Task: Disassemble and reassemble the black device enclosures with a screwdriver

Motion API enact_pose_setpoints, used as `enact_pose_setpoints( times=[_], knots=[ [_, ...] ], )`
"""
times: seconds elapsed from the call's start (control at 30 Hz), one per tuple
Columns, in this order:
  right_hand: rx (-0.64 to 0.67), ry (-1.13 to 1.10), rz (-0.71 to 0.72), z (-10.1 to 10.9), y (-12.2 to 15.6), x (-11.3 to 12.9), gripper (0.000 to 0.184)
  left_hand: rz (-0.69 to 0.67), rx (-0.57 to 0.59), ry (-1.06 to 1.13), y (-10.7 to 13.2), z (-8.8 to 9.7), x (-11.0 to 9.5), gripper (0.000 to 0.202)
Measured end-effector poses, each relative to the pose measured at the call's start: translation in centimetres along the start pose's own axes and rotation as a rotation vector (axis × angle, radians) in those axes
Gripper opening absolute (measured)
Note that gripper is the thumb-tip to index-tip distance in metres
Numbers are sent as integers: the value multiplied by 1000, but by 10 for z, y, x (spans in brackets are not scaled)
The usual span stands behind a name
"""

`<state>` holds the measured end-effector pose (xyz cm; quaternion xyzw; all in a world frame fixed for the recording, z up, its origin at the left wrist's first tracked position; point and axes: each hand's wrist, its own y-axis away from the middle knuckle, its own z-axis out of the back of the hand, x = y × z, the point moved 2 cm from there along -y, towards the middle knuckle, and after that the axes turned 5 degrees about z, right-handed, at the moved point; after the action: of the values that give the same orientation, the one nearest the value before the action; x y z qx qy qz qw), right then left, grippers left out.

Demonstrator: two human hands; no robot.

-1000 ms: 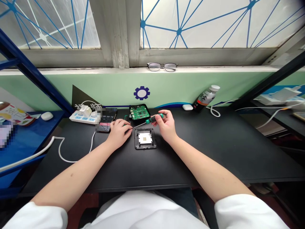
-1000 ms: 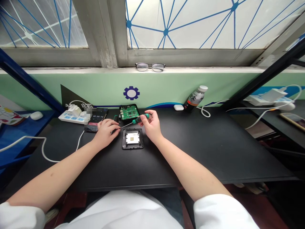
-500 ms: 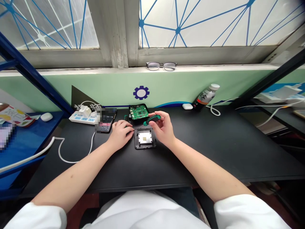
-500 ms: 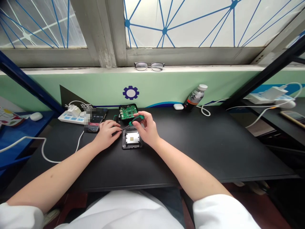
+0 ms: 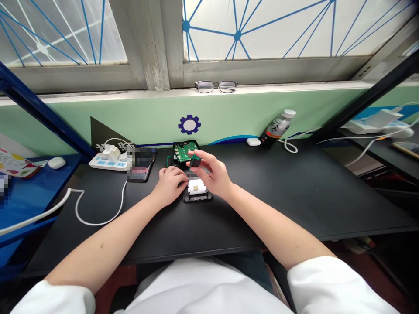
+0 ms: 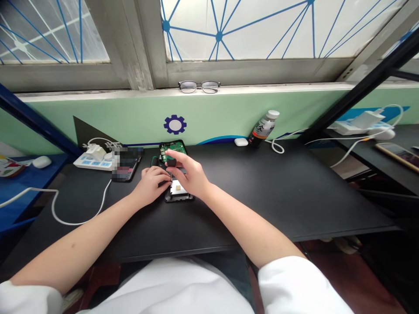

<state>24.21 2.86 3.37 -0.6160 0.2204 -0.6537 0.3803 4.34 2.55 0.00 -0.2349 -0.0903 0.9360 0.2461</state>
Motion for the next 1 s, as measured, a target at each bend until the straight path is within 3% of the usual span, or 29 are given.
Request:
enact_pose_setpoints(
  times=[0.3,0.8,1.0],
  knots=[
    [53,64,55,-2,-3,-6,45,7,30,2,-1,-5,-1,13],
    [-76,85,-1,-6,0,-22,47,-6,56,51,1,-4,-1,18],
    [-96,114,40,-7,6,-25,51,-9,53,58,1,-5,0,20]
  ],
)
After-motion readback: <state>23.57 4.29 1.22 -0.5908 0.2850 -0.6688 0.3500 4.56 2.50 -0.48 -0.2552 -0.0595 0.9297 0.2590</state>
